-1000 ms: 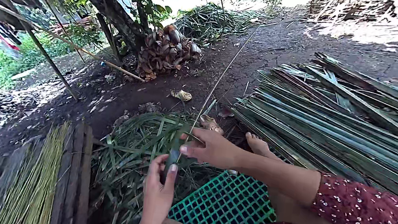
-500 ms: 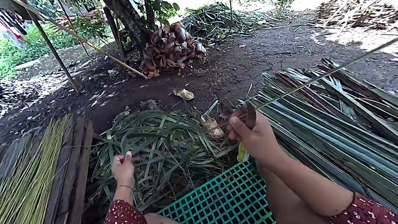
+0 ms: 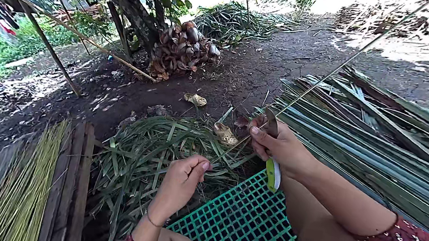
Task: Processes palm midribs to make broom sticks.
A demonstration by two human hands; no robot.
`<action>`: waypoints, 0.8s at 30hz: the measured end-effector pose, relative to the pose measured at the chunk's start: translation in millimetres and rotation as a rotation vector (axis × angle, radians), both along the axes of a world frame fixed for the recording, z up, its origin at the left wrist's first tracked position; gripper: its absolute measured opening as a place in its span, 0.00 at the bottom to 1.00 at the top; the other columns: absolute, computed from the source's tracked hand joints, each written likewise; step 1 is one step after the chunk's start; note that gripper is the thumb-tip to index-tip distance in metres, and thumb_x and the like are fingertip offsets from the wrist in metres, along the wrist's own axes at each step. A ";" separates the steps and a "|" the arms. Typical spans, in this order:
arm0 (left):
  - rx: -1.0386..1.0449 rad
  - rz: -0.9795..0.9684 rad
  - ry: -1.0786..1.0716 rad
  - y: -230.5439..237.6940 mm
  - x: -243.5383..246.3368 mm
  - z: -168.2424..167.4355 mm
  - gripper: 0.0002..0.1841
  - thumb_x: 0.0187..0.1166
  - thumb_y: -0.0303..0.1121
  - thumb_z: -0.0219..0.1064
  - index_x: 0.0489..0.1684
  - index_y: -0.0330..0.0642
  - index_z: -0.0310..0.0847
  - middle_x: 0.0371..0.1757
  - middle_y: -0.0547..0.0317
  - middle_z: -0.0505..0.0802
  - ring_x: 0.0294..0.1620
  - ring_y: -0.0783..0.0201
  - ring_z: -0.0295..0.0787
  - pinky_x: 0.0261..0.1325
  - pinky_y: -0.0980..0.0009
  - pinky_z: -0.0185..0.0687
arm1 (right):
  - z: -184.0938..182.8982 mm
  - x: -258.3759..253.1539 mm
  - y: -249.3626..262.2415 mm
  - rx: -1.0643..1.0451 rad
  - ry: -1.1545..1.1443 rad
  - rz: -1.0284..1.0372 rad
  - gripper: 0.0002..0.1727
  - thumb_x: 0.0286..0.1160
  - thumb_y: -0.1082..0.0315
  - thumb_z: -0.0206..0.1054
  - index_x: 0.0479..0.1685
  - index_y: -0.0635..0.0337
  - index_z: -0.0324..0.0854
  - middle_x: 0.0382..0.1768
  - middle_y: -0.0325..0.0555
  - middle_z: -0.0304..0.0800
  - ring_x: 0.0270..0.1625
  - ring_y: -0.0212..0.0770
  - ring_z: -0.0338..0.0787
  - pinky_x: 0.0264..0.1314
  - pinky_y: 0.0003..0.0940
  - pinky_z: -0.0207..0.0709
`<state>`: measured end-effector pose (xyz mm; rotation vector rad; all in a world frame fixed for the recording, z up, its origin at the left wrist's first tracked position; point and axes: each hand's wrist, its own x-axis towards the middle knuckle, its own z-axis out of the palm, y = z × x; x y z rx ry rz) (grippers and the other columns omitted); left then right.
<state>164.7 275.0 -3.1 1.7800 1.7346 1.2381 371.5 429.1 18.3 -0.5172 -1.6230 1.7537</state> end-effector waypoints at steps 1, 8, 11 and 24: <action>0.043 0.044 -0.001 0.4 5.1 -0.4 0.14 0.88 0.32 0.56 0.39 0.38 0.88 0.23 0.77 0.81 0.23 0.89 0.72 0.29 0.91 0.67 | -0.1 1.2 -0.2 -0.043 -0.011 0.054 0.10 0.88 0.61 0.52 0.56 0.51 0.75 0.15 0.29 0.73 0.16 0.23 0.73 0.23 0.16 0.71; 0.261 0.277 0.182 0.9 32.6 -6.0 0.13 0.85 0.33 0.58 0.35 0.36 0.87 0.20 0.69 0.81 0.19 0.87 0.69 0.26 0.90 0.64 | 1.3 -6.6 -17.8 -0.044 -0.207 0.489 0.27 0.92 0.55 0.36 0.82 0.51 0.65 0.23 0.26 0.75 0.26 0.22 0.74 0.35 0.18 0.69; 0.346 0.306 0.268 -1.1 39.6 -4.7 0.14 0.84 0.32 0.59 0.32 0.36 0.86 0.20 0.66 0.81 0.20 0.85 0.70 0.26 0.90 0.65 | 3.0 -10.8 -24.2 -0.126 -0.175 0.566 0.21 0.92 0.64 0.42 0.76 0.52 0.72 0.23 0.26 0.73 0.22 0.21 0.75 0.28 0.15 0.72; 0.443 0.316 0.593 -46.4 8.9 -8.8 0.17 0.88 0.36 0.55 0.32 0.38 0.85 0.25 0.56 0.88 0.30 0.72 0.84 0.39 0.84 0.77 | 11.6 1.1 -2.8 -0.218 0.122 0.052 0.23 0.94 0.65 0.41 0.73 0.57 0.78 0.13 0.28 0.66 0.12 0.20 0.65 0.15 0.13 0.62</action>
